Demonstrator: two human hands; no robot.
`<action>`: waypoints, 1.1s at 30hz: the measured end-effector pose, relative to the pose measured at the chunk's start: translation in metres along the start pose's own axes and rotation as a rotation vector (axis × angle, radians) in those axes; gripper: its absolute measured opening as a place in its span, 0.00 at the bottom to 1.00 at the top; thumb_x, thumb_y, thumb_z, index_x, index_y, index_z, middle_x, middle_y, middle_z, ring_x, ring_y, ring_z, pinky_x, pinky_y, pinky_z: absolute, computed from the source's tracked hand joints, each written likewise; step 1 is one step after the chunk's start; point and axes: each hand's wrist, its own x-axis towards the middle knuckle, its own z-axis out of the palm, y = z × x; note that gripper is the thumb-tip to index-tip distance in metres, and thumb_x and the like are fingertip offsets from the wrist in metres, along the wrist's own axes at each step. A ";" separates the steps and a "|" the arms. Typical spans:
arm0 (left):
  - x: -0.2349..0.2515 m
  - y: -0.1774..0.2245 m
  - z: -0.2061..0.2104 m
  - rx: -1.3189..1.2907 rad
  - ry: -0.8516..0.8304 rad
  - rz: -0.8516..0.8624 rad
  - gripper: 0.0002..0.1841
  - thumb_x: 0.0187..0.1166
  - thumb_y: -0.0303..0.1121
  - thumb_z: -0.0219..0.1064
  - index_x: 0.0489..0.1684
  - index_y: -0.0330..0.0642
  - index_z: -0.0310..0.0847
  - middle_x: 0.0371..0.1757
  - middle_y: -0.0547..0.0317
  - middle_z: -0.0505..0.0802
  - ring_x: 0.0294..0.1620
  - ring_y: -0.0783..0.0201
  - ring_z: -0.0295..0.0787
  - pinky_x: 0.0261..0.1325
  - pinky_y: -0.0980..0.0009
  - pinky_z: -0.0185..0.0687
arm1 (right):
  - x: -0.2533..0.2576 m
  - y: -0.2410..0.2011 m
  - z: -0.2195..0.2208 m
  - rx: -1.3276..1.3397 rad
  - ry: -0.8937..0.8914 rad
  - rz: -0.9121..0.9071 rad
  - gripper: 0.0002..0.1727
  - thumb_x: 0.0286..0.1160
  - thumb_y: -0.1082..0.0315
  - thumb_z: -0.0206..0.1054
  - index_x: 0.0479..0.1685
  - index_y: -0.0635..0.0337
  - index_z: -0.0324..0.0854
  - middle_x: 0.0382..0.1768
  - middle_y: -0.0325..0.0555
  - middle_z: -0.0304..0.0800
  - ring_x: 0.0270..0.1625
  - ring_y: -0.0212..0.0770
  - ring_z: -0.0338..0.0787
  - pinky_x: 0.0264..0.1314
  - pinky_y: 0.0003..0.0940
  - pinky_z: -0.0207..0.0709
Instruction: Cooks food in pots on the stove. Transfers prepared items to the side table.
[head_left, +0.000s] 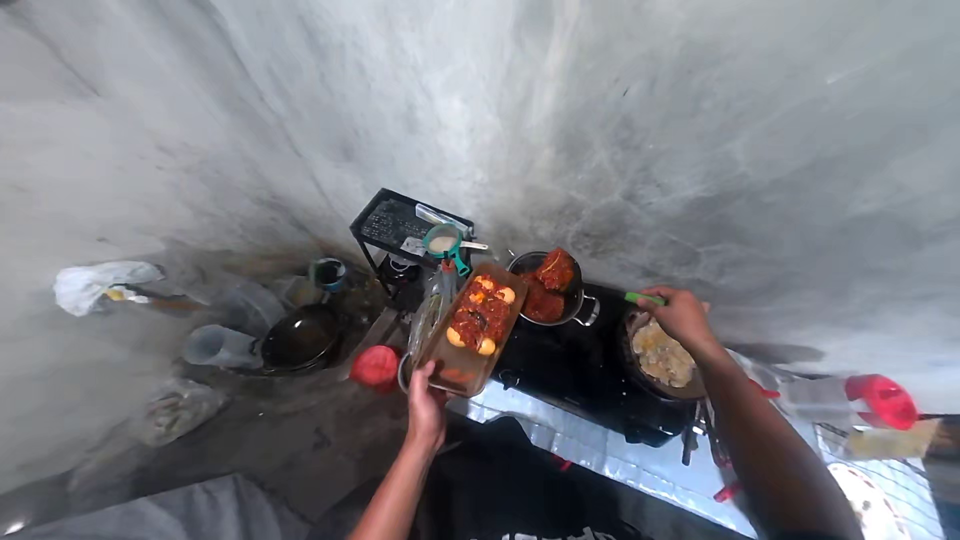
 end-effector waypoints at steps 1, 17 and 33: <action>0.000 0.001 0.002 0.004 0.000 -0.007 0.24 0.89 0.43 0.38 0.65 0.36 0.73 0.42 0.49 0.95 0.40 0.57 0.95 0.39 0.61 0.92 | -0.003 -0.005 -0.007 -0.007 0.016 0.007 0.14 0.81 0.52 0.71 0.57 0.45 0.93 0.50 0.53 0.95 0.57 0.60 0.90 0.68 0.78 0.65; 0.000 0.007 0.048 0.047 -0.022 -0.114 0.24 0.91 0.46 0.42 0.68 0.36 0.71 0.44 0.42 0.94 0.41 0.51 0.94 0.43 0.56 0.91 | -0.066 -0.065 -0.032 -0.095 0.162 -0.221 0.14 0.81 0.50 0.70 0.58 0.40 0.93 0.45 0.43 0.98 0.50 0.49 0.94 0.70 0.70 0.71; -0.010 0.008 0.055 -0.055 -0.064 -0.143 0.26 0.91 0.45 0.36 0.63 0.36 0.75 0.43 0.44 0.95 0.40 0.52 0.95 0.42 0.56 0.92 | -0.097 -0.050 0.019 -0.355 0.849 -0.572 0.13 0.83 0.54 0.67 0.56 0.44 0.93 0.48 0.36 0.98 0.48 0.38 0.94 0.59 0.53 0.72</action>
